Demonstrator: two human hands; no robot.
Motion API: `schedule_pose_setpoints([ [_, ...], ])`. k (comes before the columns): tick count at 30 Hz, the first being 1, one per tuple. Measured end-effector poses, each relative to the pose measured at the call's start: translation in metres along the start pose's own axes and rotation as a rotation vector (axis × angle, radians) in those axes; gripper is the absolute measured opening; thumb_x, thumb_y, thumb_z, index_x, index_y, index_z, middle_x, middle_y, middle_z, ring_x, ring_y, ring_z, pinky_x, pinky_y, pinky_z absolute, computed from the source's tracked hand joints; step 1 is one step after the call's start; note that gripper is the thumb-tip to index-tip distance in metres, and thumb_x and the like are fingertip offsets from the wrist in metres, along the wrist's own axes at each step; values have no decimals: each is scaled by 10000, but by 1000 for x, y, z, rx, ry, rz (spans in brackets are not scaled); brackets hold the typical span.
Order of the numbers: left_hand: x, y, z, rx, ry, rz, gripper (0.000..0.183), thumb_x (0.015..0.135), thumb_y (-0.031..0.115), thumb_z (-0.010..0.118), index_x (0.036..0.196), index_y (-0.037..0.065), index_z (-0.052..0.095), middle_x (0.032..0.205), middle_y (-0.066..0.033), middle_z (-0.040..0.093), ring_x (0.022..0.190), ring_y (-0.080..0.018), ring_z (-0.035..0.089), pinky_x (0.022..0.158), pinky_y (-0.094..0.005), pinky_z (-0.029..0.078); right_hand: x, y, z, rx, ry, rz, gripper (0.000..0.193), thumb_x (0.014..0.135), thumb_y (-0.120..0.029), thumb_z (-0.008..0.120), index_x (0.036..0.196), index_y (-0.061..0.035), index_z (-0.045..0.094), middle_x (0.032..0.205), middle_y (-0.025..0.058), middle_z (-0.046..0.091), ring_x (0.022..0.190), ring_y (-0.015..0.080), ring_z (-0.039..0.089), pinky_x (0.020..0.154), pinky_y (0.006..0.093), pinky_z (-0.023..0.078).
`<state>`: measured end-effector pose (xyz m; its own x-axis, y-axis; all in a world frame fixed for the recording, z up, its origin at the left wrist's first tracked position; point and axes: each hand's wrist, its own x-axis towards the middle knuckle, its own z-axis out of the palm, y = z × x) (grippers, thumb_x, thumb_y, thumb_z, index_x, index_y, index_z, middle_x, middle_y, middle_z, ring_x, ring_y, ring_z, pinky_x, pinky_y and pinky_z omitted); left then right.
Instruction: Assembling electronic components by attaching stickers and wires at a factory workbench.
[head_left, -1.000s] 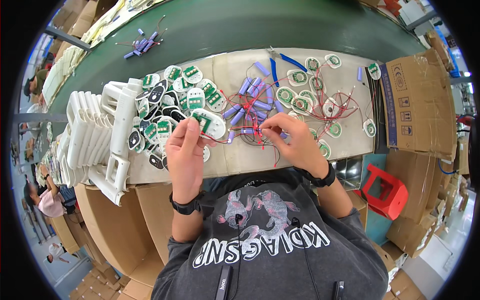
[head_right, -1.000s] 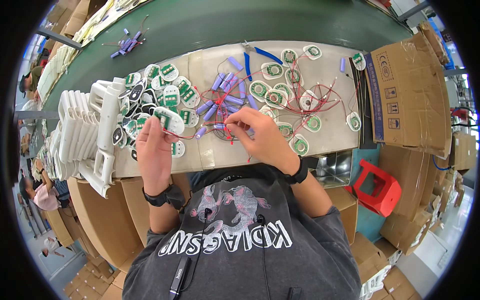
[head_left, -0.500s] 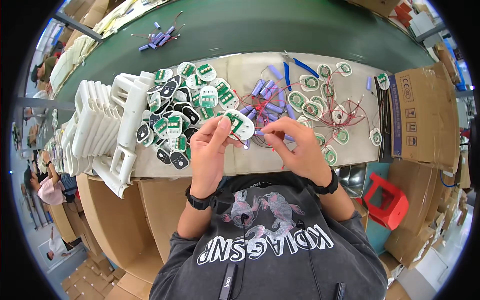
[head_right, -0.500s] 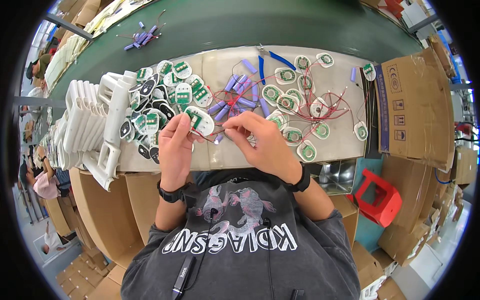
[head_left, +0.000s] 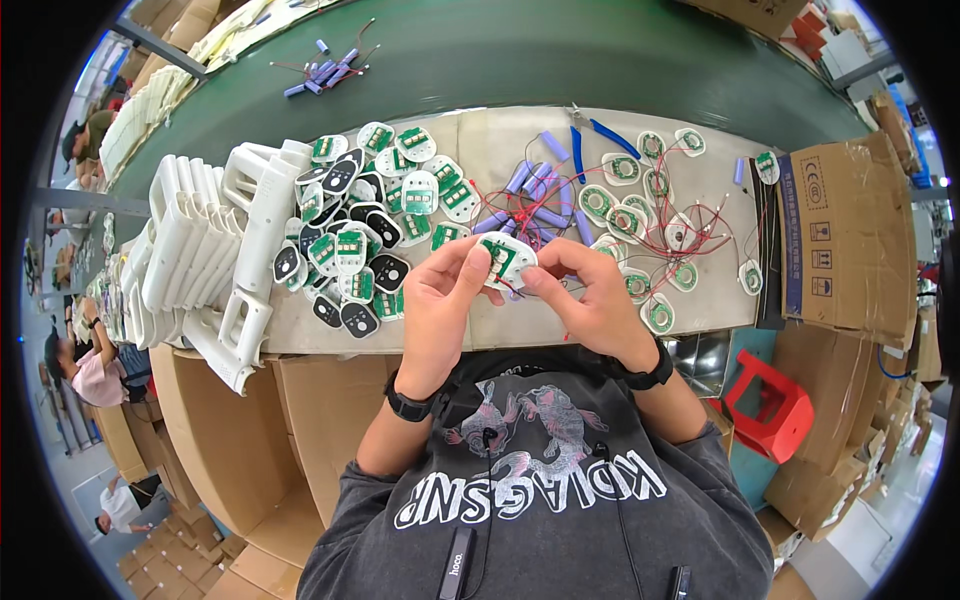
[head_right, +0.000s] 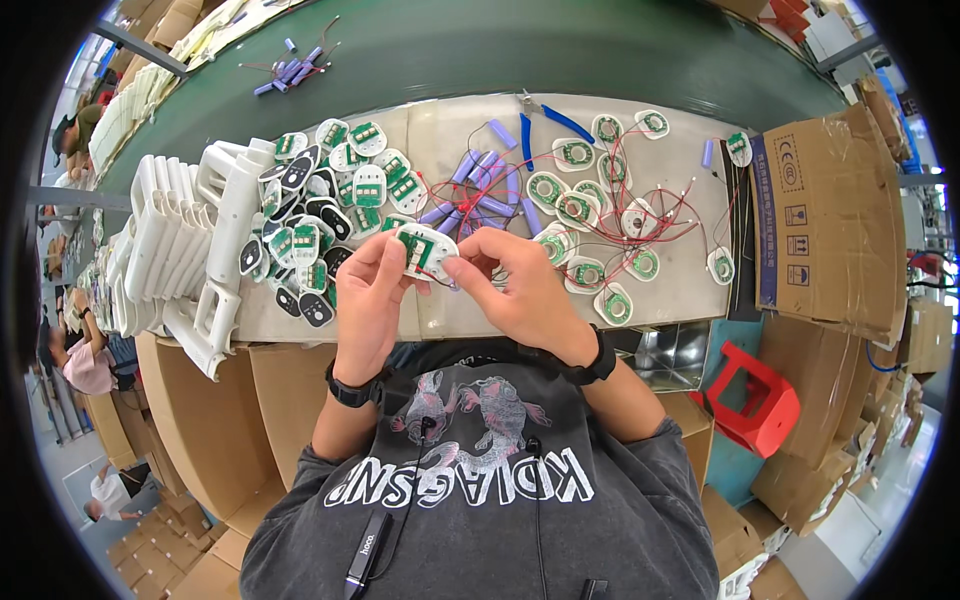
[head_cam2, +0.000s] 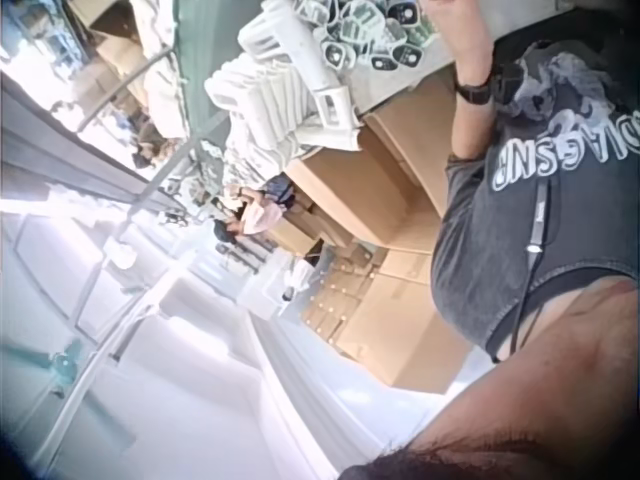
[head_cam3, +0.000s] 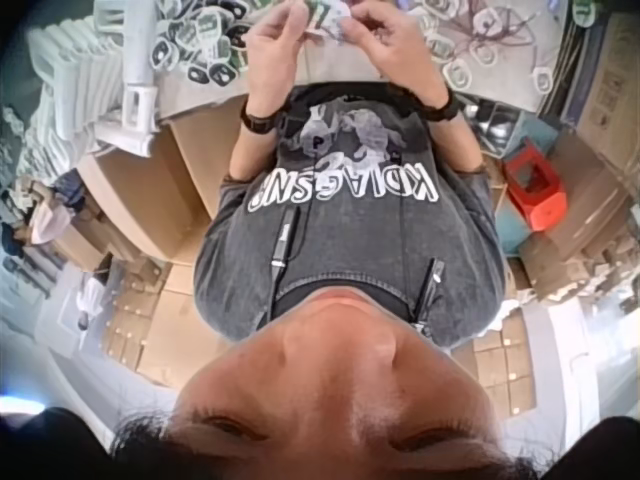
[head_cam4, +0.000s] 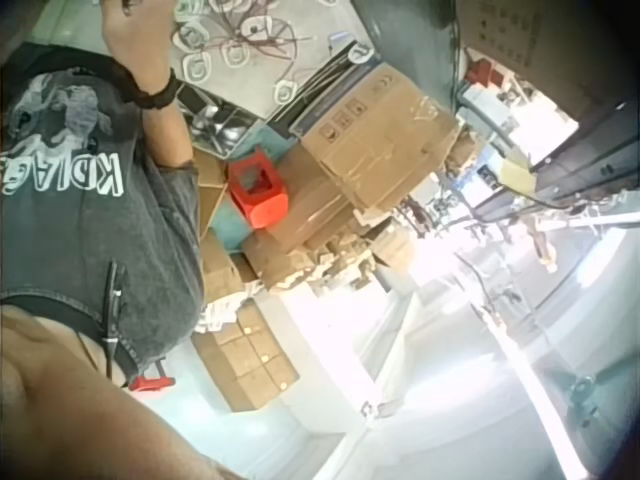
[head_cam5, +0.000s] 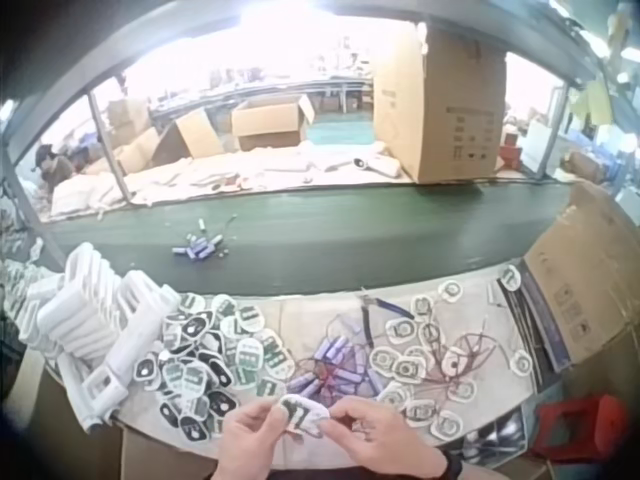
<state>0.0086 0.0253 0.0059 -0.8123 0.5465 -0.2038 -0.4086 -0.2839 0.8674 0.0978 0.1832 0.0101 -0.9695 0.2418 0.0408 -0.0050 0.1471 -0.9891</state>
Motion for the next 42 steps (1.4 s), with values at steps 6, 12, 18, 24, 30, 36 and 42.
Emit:
schedule_pose_setpoints([
  [6,-1,5,3,249,26,73,258,953,152,618,1072,-74,657,887,-80,687,714,-97,631,528,-239,513,-1,0,-4,-21,-80,-22,140,903,-112,630,869,23,612,761,49,601,696,110,546,649,260,446],
  [12,-2,4,4,247,44,69,240,964,145,595,1058,-66,658,846,-87,688,651,-107,621,521,-249,513,-3,-3,-4,14,-92,13,141,904,-118,628,865,16,611,754,48,597,684,109,538,631,259,436],
  [18,-2,5,3,240,29,77,240,965,146,594,1056,-67,659,849,-90,690,653,-108,621,522,-249,515,-2,0,-4,5,-91,-23,141,908,-120,625,866,14,611,760,46,592,687,107,537,637,260,440],
  [24,-1,4,3,242,27,58,251,972,150,583,1074,-69,652,854,-89,690,672,-114,629,558,-255,527,-2,1,-4,11,-80,-12,148,915,-124,625,875,16,605,775,36,586,718,101,540,670,255,448],
  [30,0,1,0,108,-40,80,286,990,174,556,1122,-70,629,864,-85,690,692,-121,641,607,-260,536,-4,8,-4,167,-61,114,150,937,-138,613,888,3,598,796,10,574,751,83,546,708,248,458],
  [36,-2,2,-1,277,-14,104,269,990,132,550,1132,-82,631,899,-93,687,711,-123,653,587,-245,542,-4,9,-7,111,-109,59,130,943,-129,608,917,-3,602,825,2,589,748,75,552,701,234,456],
  [42,0,3,7,-104,-212,141,553,927,187,652,1372,-61,437,1274,-178,573,1136,-199,582,953,-317,478,-1,12,-8,493,-130,210,174,958,-164,596,923,5,617,768,10,613,688,80,552,656,241,452],
])
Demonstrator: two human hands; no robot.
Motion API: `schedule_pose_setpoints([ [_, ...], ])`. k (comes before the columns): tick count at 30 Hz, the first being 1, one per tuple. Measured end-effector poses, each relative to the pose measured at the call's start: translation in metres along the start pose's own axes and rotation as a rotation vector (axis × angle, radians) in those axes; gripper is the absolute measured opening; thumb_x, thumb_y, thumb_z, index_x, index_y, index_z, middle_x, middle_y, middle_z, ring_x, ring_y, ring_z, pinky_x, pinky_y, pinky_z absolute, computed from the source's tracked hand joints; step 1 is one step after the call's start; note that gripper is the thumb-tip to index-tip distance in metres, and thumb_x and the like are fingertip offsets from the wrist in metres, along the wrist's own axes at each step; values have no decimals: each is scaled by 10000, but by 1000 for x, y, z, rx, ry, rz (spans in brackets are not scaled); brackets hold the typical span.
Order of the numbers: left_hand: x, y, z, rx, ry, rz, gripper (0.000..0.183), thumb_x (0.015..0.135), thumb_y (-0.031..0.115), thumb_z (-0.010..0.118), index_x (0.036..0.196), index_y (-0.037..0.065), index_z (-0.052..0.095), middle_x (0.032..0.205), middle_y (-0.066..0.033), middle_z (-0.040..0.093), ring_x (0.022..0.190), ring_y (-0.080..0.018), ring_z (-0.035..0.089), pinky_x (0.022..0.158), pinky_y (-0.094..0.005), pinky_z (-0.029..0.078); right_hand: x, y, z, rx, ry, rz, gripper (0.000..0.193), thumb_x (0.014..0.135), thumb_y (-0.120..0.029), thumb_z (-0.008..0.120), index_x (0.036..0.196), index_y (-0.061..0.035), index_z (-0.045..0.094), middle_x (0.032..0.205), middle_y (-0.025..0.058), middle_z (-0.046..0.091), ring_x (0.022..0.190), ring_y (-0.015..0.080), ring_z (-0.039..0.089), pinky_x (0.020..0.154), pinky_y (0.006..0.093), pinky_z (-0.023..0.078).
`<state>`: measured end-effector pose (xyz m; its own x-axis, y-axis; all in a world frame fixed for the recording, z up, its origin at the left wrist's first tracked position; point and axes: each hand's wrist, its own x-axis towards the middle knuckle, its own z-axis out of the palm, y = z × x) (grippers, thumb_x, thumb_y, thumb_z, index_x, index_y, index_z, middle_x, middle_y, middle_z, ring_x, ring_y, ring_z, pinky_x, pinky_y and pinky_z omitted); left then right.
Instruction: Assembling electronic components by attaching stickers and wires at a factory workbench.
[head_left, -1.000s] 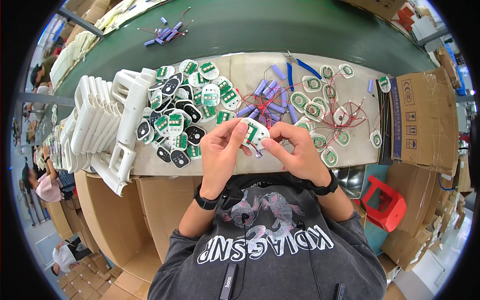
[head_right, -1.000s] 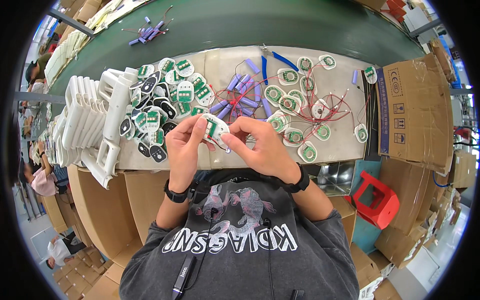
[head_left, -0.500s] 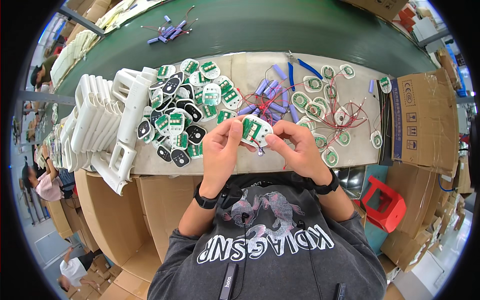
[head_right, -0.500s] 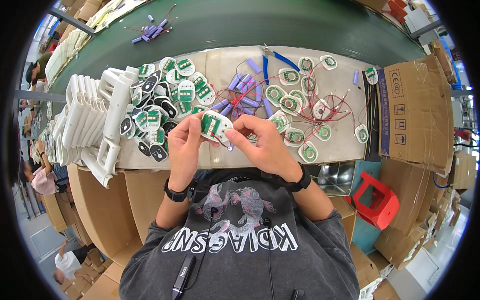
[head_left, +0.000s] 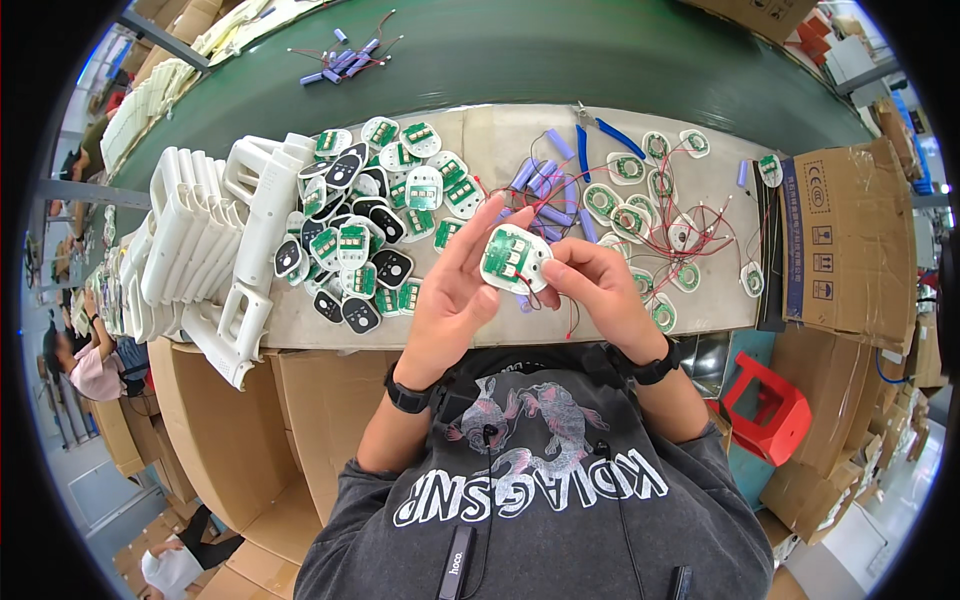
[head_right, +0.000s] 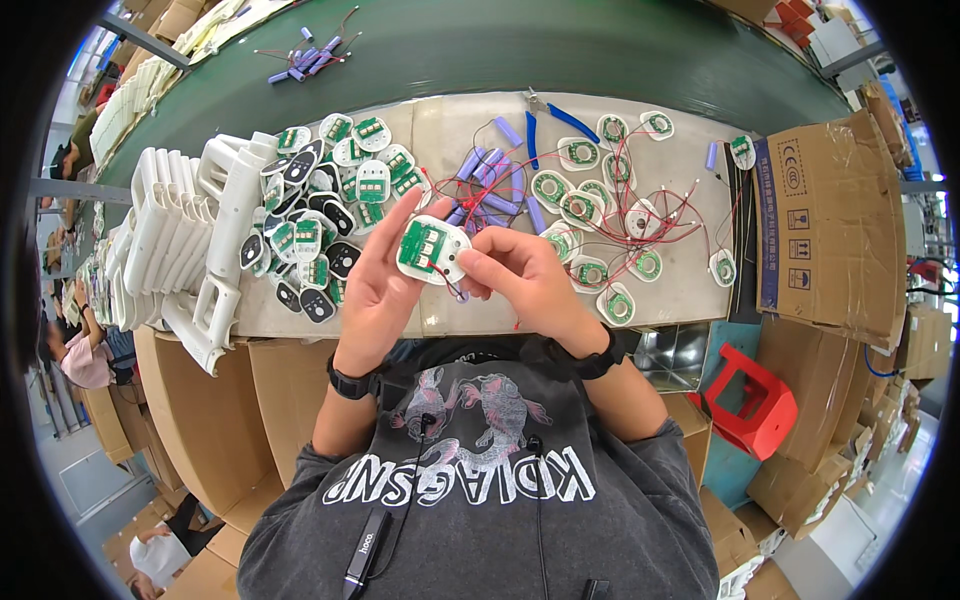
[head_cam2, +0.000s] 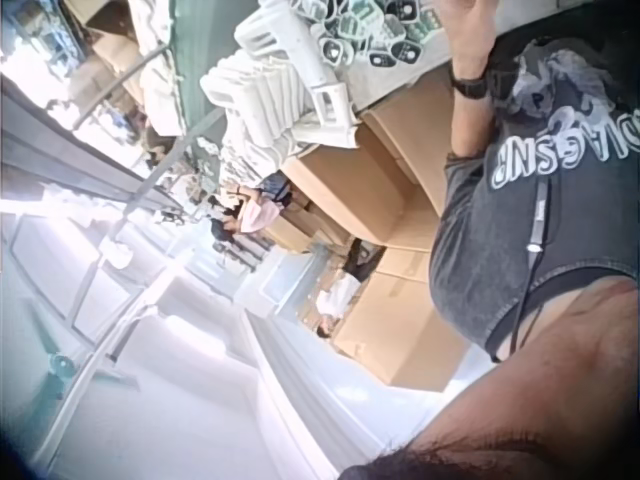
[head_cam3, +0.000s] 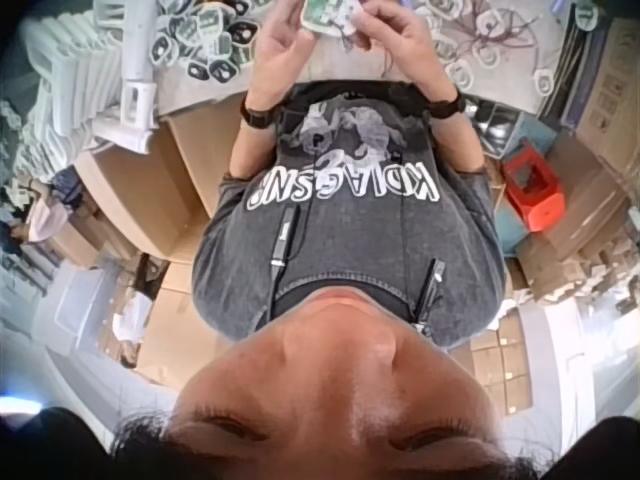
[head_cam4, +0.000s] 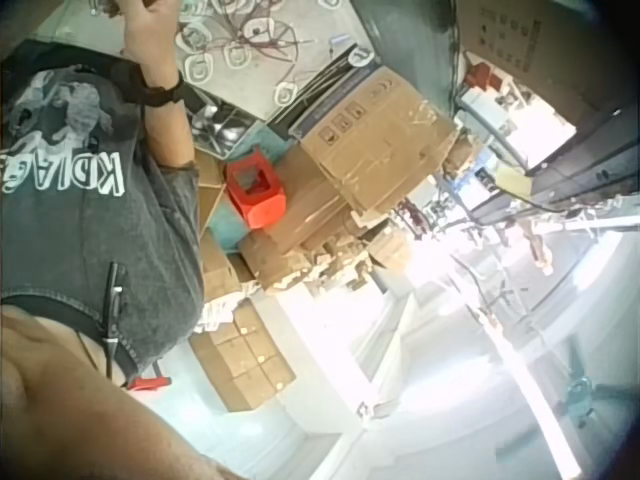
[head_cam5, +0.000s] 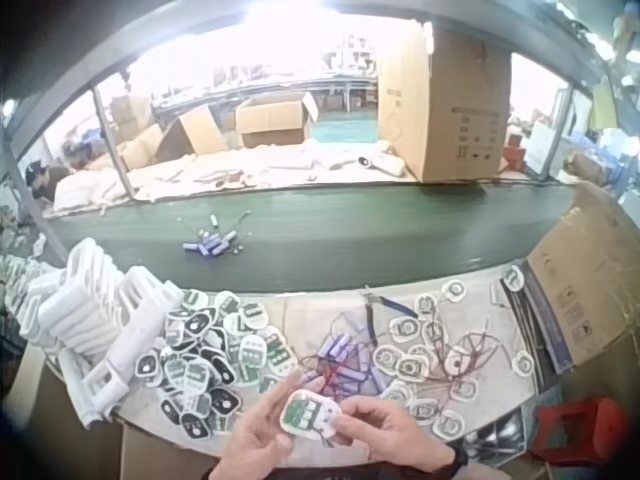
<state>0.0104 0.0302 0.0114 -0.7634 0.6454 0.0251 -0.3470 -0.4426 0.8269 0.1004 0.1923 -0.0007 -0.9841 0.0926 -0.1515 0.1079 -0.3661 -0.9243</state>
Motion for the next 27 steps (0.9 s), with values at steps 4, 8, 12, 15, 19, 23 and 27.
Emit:
schedule_pose_setpoints([
  [4,-1,1,-13,133,-167,19,698,884,190,705,1432,-50,345,1384,-197,480,1278,-226,477,1068,-348,378,4,9,5,60,-52,-18,219,990,-204,543,952,1,611,894,16,617,745,90,573,701,247,470],
  [8,2,-4,-19,233,-155,61,659,878,113,702,1421,-49,365,1371,-187,495,1266,-227,490,1056,-351,395,-3,9,23,134,185,-19,155,959,-136,587,1006,8,621,867,24,631,713,91,570,665,233,465],
  [12,1,-7,-17,230,-131,50,627,882,53,679,1419,-48,369,1371,-178,498,1256,-225,499,1048,-347,404,-3,8,27,-368,322,-298,150,870,-35,680,1016,-7,654,827,26,627,677,90,569,624,226,457],
  [15,1,-9,-16,180,-106,38,621,874,9,668,1416,-50,371,1379,-181,491,1253,-227,506,1050,-343,409,-2,-3,25,-634,306,-401,159,817,-2,711,972,-31,686,786,33,613,633,86,556,576,224,441],
  [19,1,-7,-17,184,-126,29,631,855,-32,669,1410,-58,370,1394,-190,479,1259,-233,506,1055,-345,413,-1,-12,24,-643,305,-470,160,789,14,715,939,-41,703,762,47,601,596,86,536,519,227,415],
  [23,-2,-8,-16,186,-98,38,635,860,4,682,1407,-70,369,1392,-201,482,1256,-239,511,1051,-349,419,5,-18,23,-739,242,-591,162,769,17,725,917,-39,690,748,44,579,570,100,521,497,238,410],
  [27,-3,-14,-17,162,-84,67,644,873,78,695,1407,-75,368,1384,-217,489,1254,-255,517,1047,-357,424,6,-17,31,-753,282,-640,164,772,38,708,908,-41,663,753,42,549,570,113,505,512,240,416],
])
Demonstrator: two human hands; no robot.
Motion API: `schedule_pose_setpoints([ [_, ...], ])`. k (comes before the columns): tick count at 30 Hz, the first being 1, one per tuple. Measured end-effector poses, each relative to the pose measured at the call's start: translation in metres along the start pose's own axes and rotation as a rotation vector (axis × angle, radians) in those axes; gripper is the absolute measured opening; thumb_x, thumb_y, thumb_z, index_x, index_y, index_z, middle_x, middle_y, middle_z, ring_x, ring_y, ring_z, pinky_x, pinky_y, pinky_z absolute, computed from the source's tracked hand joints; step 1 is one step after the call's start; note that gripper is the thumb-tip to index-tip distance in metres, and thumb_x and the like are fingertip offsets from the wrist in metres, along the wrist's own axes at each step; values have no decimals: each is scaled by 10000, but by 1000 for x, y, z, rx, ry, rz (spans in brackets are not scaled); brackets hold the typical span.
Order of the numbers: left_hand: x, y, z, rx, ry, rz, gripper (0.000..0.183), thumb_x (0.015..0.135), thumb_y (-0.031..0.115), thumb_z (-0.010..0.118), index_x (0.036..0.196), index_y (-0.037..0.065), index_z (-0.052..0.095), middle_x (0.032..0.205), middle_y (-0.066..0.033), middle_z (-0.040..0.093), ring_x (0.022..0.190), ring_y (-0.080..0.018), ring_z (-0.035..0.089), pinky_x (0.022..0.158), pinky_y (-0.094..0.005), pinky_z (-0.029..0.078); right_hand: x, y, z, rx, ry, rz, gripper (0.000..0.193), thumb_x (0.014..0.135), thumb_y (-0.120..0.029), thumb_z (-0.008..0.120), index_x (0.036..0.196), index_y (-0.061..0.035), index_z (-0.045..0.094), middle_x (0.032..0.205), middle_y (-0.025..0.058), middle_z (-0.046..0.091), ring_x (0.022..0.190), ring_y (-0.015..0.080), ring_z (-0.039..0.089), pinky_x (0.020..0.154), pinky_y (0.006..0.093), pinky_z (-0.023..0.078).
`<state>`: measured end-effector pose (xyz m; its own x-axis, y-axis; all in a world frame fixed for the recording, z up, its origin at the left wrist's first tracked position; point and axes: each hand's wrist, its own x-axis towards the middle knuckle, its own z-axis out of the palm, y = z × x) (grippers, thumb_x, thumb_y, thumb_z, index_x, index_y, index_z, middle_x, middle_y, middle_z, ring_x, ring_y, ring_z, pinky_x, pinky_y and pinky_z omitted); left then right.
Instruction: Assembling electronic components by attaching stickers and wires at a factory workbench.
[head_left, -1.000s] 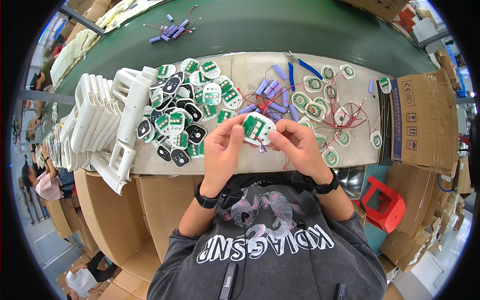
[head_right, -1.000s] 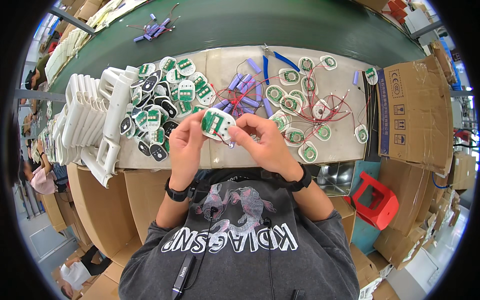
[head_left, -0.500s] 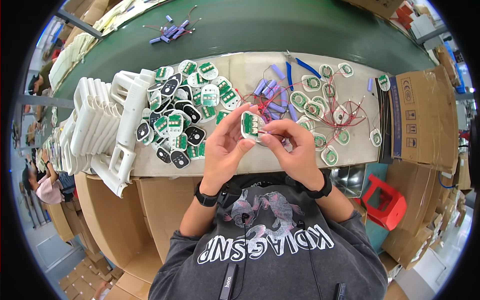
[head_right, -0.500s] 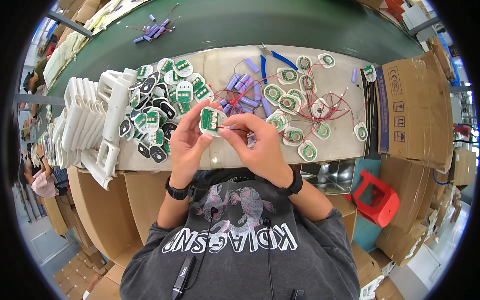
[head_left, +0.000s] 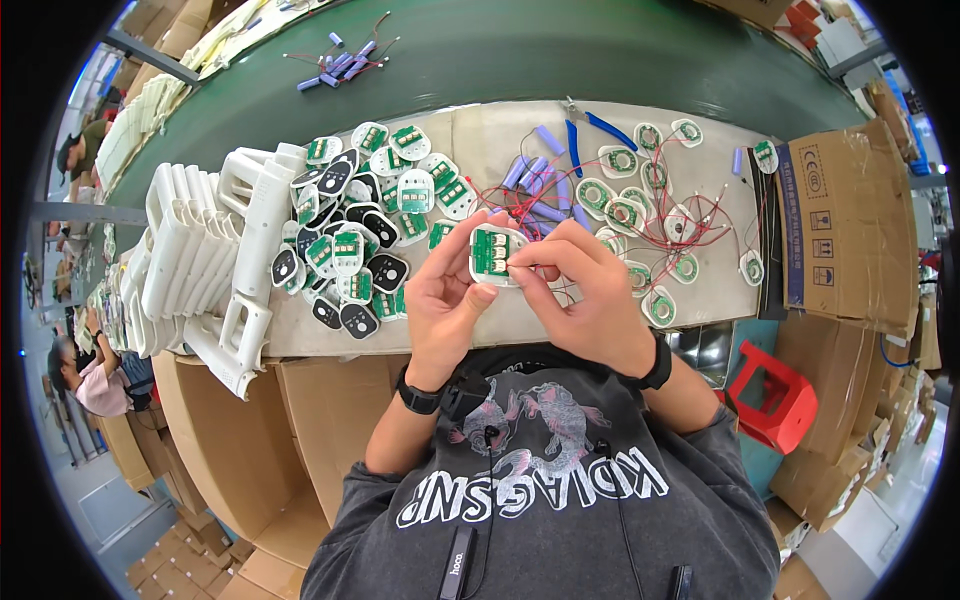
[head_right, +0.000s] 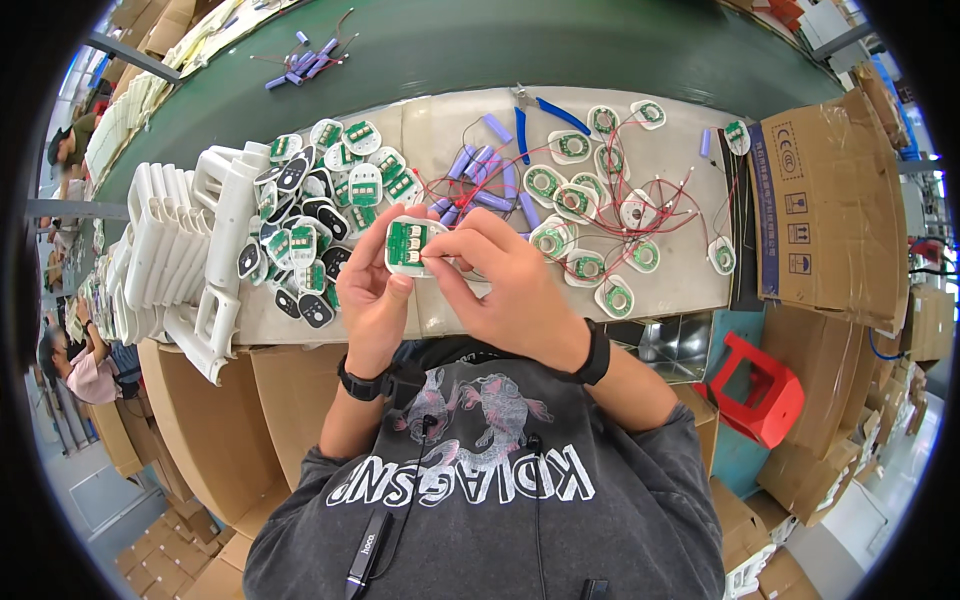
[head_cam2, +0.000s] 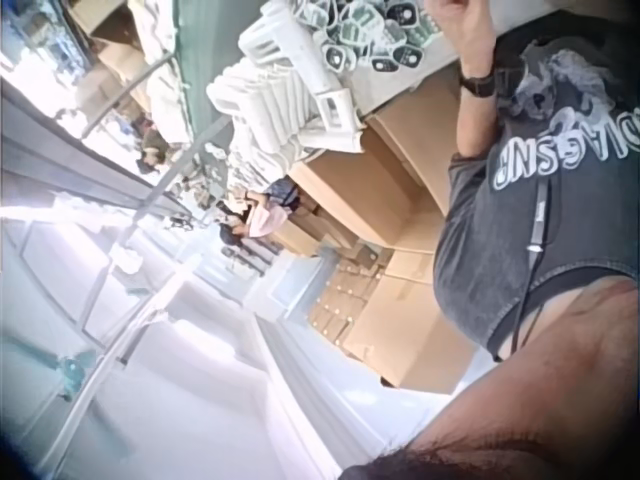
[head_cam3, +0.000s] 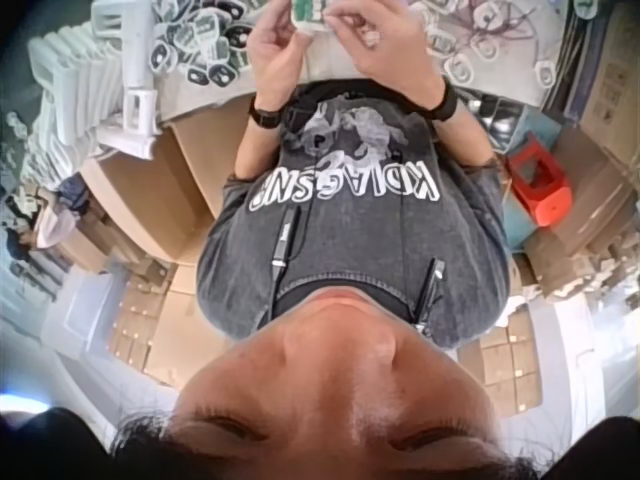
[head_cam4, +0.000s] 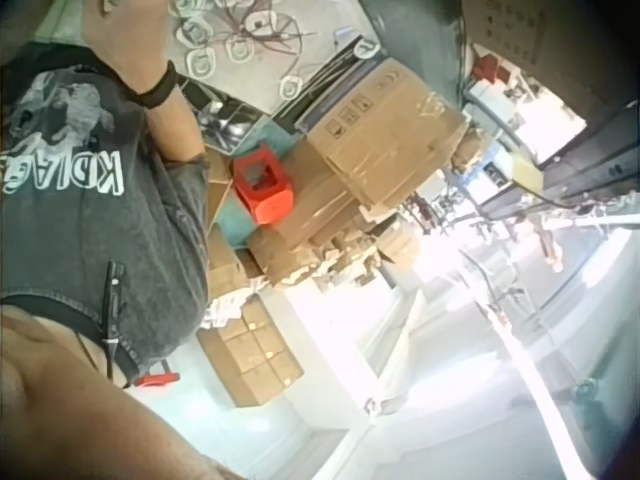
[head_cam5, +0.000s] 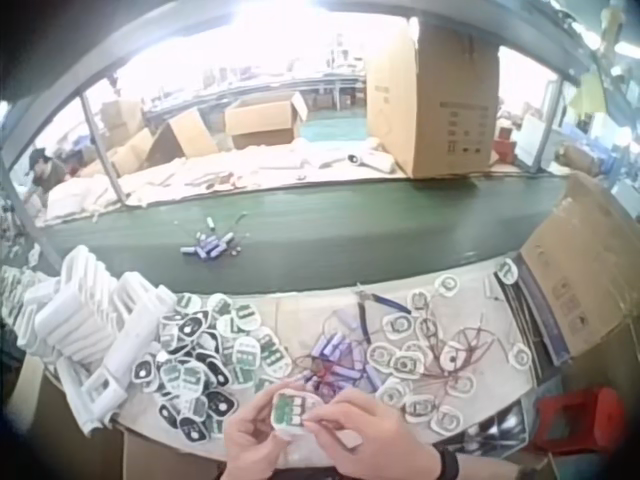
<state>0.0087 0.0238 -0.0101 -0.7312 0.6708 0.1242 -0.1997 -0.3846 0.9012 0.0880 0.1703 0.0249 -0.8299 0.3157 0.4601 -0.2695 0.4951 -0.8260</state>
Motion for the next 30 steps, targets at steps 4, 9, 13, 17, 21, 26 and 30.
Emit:
schedule_pose_setpoints([
  [4,-1,-7,11,-47,89,110,661,882,136,701,1406,-86,365,1373,-233,496,1252,-269,520,1045,-370,425,-7,-6,7,-22,34,26,174,792,36,689,942,-26,628,762,66,535,584,167,551,532,280,460],
  [9,-6,-5,11,-77,122,113,669,881,143,706,1406,-88,363,1371,-238,496,1251,-274,519,1047,-378,423,-11,-8,10,48,84,49,134,795,47,689,906,-11,644,757,42,536,587,91,453,518,228,375],
  [13,-6,-2,8,-19,96,118,642,886,120,695,1404,-81,374,1363,-227,505,1245,-273,523,1045,-376,423,-6,-3,7,62,41,67,123,797,50,685,899,-9,647,756,43,530,575,86,435,515,220,366],
  [17,-6,-2,6,-20,94,91,626,888,99,686,1403,-80,378,1355,-218,512,1239,-267,526,1044,-372,424,-8,-8,10,92,39,132,114,801,49,681,893,-6,645,758,38,526,588,82,451,519,213,369],
  [21,-6,-1,10,-63,124,91,629,890,93,681,1409,-78,367,1363,-222,505,1252,-270,516,1053,-376,419,-5,-8,9,20,26,92,113,804,54,677,896,0,641,762,35,527,602,78,465,521,209,376],
  [26,-6,6,9,-30,142,119,637,886,104,689,1404,-85,368,1365,-232,502,1263,-278,508,1056,-381,417,-2,-9,17,59,40,110,116,812,55,672,911,3,638,768,37,528,604,72,461,522,203,368],
  [30,-12,6,10,-59,149,112,654,878,116,701,1402,-92,367,1364,-236,502,1262,-286,511,1056,-387,418,-14,-19,19,96,70,163,120,821,51,675,928,14,634,784,32,525,623,65,453,530,188,355],
])
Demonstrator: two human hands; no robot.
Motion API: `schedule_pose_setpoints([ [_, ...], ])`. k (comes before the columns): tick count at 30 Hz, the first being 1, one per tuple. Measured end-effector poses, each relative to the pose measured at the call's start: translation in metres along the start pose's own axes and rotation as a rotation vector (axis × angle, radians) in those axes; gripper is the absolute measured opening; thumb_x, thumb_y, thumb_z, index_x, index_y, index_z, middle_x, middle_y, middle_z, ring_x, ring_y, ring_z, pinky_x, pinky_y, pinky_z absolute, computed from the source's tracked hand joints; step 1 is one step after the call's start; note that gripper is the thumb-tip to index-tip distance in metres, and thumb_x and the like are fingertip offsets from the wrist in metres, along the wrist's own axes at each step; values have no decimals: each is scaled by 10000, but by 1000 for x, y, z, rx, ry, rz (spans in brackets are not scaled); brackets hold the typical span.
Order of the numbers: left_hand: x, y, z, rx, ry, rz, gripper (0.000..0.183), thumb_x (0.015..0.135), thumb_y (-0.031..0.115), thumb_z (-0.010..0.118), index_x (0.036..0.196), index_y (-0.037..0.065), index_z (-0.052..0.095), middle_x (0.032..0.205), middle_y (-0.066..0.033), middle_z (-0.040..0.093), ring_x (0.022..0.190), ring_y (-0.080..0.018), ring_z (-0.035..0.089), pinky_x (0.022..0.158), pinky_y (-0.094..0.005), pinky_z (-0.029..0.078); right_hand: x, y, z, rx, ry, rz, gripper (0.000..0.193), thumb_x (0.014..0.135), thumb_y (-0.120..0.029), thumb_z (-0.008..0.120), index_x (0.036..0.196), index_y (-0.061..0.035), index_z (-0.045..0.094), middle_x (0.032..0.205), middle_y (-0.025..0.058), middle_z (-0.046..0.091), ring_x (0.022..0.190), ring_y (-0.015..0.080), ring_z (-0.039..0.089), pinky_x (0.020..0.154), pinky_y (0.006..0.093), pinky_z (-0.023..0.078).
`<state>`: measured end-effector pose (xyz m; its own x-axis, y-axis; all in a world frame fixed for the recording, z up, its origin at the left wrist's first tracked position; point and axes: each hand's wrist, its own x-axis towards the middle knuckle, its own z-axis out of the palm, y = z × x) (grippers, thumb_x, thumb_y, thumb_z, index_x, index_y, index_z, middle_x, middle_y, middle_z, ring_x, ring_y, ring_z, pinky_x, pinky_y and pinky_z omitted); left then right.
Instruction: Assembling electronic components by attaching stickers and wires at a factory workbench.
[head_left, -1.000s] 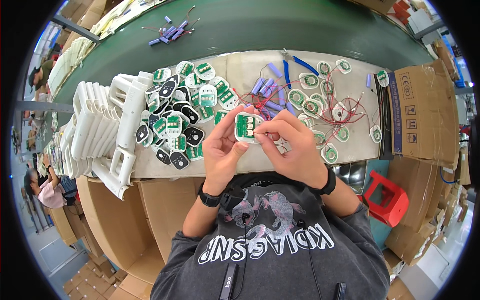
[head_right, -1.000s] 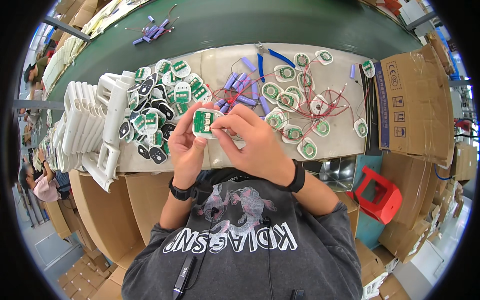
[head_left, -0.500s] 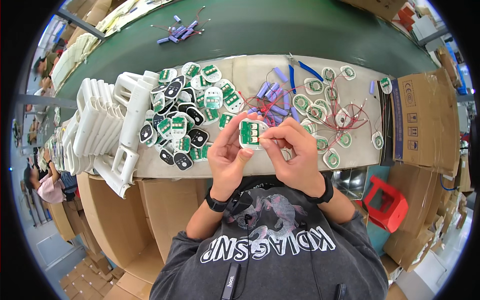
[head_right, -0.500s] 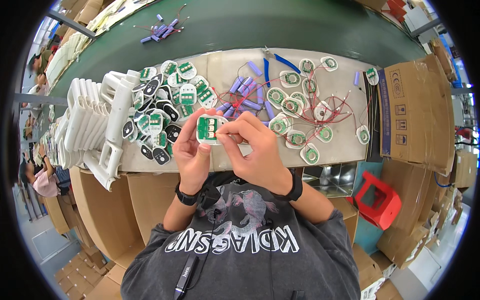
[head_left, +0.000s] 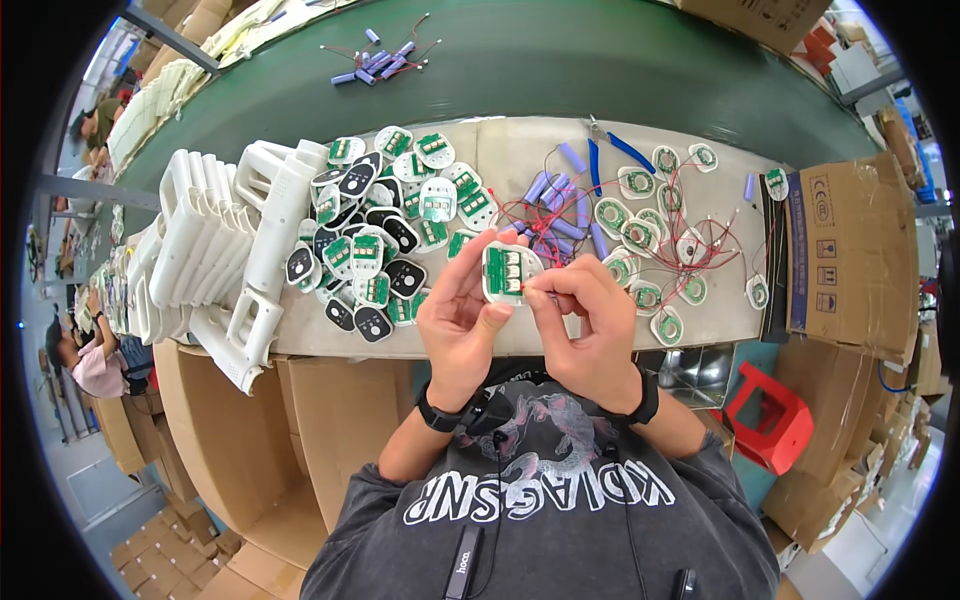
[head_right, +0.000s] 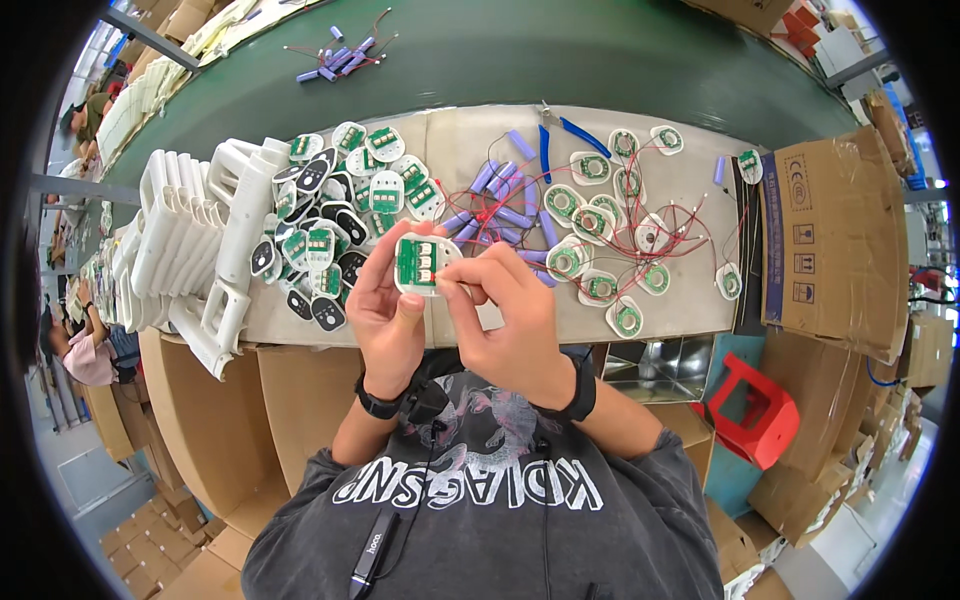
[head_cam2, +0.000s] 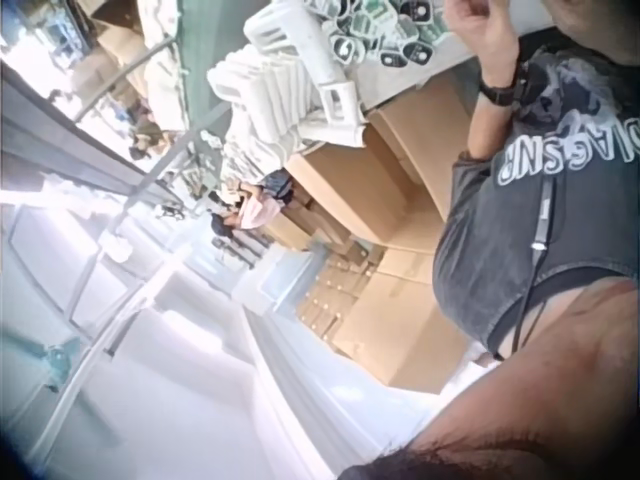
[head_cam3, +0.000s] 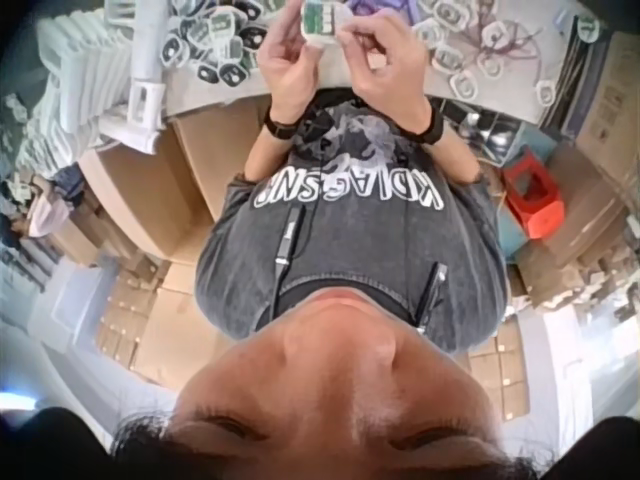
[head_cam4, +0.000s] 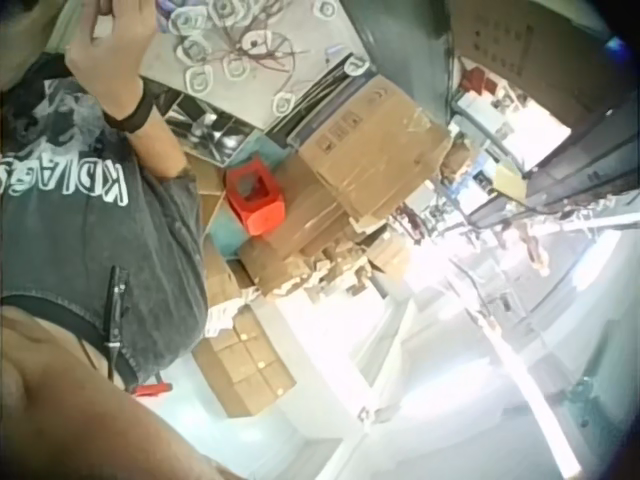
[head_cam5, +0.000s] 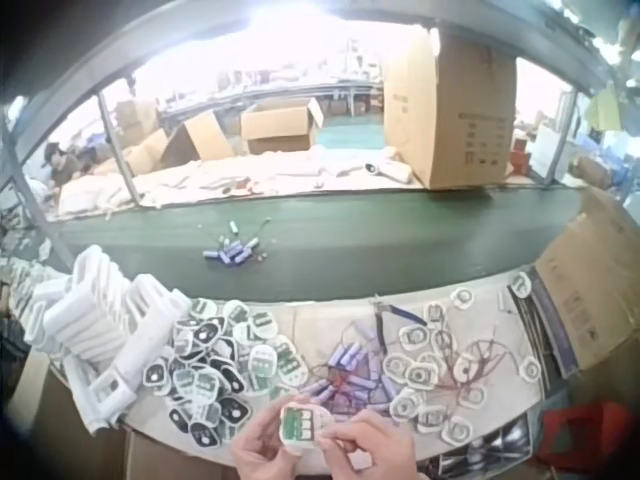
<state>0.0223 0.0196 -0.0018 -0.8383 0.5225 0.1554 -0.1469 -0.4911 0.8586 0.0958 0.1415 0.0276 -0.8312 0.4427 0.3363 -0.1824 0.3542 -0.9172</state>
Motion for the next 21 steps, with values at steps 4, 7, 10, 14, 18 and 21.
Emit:
schedule_pose_setpoints([
  [4,5,-2,-1,2,-30,17,656,875,112,703,1401,-93,368,1356,-236,509,1257,-288,515,1056,-391,420,6,3,-3,44,-7,27,115,829,58,666,932,17,634,793,28,520,637,58,449,532,185,348],
  [7,6,-5,-1,-38,1,1,671,868,124,713,1402,-92,367,1345,-234,519,1245,-287,526,1049,-388,428,8,4,1,143,0,98,113,834,68,656,933,17,634,802,32,513,645,53,442,537,184,340],
  [10,12,-12,-11,-54,92,7,625,902,189,683,1388,-77,394,1321,-212,544,1203,-275,559,1029,-387,447,10,18,-2,93,20,62,68,865,33,648,928,15,633,793,3,527,658,36,439,542,180,341],
  [14,39,17,-39,79,285,105,473,963,101,577,1379,-62,420,1303,-158,575,1165,-198,579,1011,-316,448,35,45,-36,72,200,318,62,900,-40,651,942,5,651,777,-39,553,689,14,455,563,174,354],
  [18,46,6,-43,109,232,22,597,925,107,641,1424,-38,348,1300,-193,576,1175,-208,578,1008,-314,446,50,37,-50,181,193,236,77,905,-42,655,967,-1,678,785,-48,563,714,12,475,618,172,366],
  [21,54,11,-42,60,181,53,650,925,172,656,1438,-5,297,1295,-226,569,1172,-244,585,1009,-344,457,56,38,-52,214,148,187,77,910,-33,647,971,-3,683,801,-53,566,727,13,483,649,171,371],
])
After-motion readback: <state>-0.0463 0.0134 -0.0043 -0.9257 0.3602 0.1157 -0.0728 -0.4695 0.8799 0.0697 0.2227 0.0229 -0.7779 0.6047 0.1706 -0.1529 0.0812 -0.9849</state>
